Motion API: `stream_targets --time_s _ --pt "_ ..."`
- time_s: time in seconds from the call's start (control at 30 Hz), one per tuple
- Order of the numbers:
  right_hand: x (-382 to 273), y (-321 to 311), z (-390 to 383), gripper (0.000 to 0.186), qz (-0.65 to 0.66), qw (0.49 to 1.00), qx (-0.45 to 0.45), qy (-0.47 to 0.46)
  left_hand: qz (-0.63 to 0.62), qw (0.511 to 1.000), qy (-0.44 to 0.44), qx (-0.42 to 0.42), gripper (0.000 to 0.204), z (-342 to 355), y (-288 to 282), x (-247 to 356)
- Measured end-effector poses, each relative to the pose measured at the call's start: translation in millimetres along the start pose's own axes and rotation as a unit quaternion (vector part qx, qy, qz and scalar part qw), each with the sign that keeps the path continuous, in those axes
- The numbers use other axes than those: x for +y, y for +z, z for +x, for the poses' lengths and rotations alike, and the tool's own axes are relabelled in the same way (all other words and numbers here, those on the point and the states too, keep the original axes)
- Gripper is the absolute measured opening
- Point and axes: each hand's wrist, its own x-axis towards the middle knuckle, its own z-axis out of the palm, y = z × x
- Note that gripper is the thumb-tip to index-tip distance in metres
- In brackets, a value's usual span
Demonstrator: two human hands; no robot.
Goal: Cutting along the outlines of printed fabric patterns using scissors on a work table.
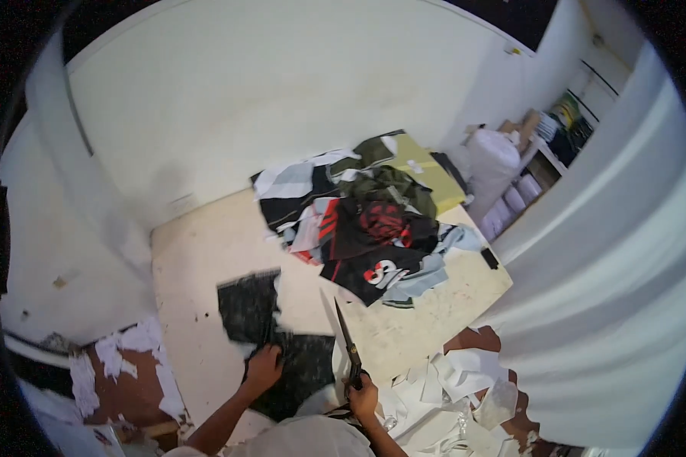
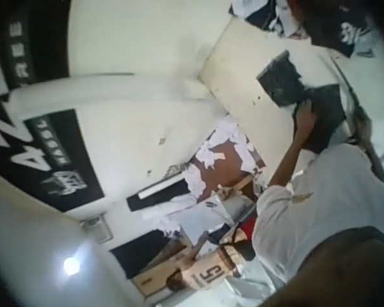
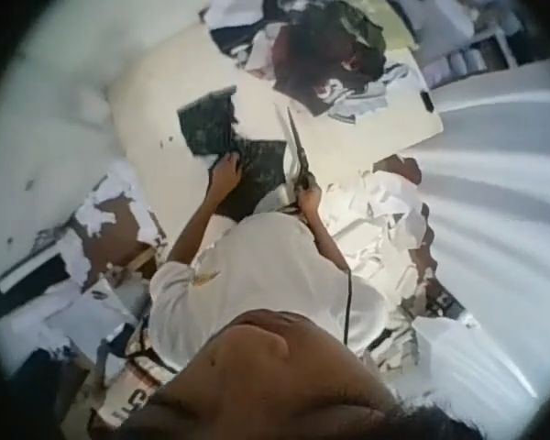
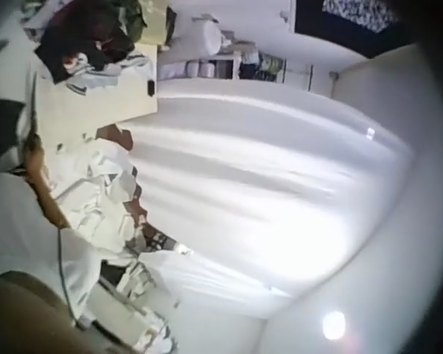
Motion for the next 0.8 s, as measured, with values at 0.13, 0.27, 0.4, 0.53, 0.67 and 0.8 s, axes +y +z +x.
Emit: stream_targets --time_s 0.13,0.27,0.4,0.53,0.67,0.8 --pt "20 -9 24 0.02 -0.089 0.993 0.054 -0.052 -0.141 0.933 0.122 -0.309 0.027 37 -61 23" --pt "4 -17 34 0.017 0.066 0.996 0.063 -0.002 -0.181 0.933 0.199 -0.241 0.027 144 -141 106" --pt "11 -13 46 0.024 0.158 0.982 0.091 0.044 -0.295 0.923 0.248 0.001 0.033 275 -153 176" --pt "11 -18 55 0.026 0.096 0.987 0.124 0.015 -0.295 0.908 0.238 0.179 0.043 390 -121 152" --pt "13 -4 54 0.046 -0.039 0.994 0.101 0.001 -0.136 0.957 0.102 0.234 0.052 464 -70 -15" --pt "22 -10 60 0.054 -0.015 0.994 0.042 0.104 -0.071 0.97 -0.049 0.226 0.056 508 -44 -15"
